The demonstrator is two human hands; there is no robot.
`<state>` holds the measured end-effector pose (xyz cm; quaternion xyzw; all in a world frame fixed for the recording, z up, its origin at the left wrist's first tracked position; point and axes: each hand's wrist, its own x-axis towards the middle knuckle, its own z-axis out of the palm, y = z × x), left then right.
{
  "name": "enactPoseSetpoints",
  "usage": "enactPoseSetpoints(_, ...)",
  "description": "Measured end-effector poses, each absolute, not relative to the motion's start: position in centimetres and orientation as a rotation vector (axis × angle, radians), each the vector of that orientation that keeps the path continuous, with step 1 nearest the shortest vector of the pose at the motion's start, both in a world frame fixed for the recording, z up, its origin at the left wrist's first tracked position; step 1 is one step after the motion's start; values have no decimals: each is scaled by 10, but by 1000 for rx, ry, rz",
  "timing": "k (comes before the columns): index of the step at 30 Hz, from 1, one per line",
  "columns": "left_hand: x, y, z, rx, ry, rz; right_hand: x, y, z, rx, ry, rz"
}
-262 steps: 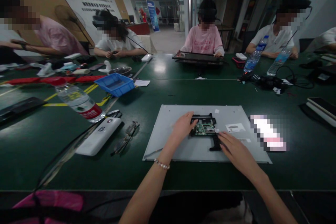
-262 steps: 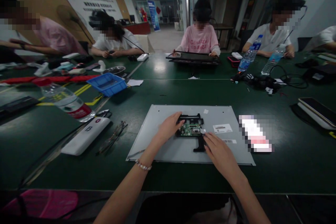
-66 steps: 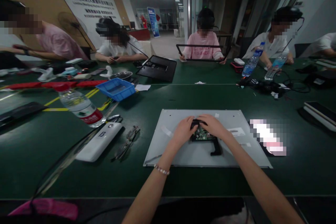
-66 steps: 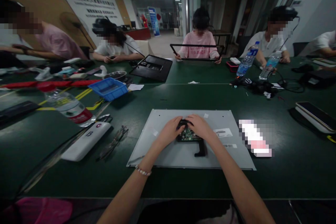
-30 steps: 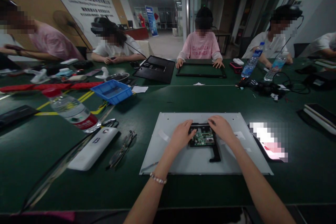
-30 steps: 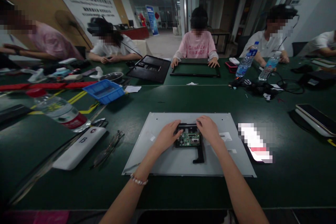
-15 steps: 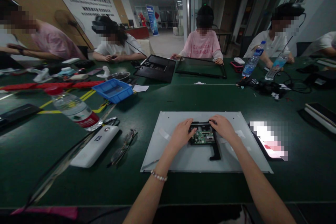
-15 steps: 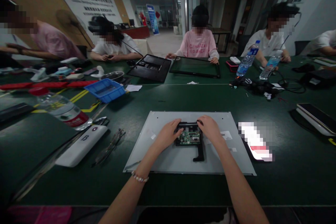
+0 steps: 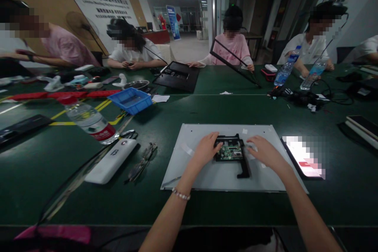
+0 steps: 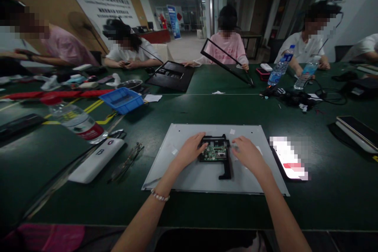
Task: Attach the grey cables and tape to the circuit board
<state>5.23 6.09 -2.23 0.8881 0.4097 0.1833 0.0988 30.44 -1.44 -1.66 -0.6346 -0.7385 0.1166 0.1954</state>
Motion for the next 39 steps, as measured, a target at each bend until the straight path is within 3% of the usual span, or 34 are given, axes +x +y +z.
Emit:
enactPoseSetpoints(10,53,59,-21,2618,1216,529,286,-87,-50,-1643,-2125,229)
enactPoseSetpoints(26,53,60,-23,2655,1221,501,283,-67,-40,-1778,-2174,-123)
enactPoseSetpoints(39,53,59,-23,2661,1233,495,293,-65,-53,-1728,-1985,-13)
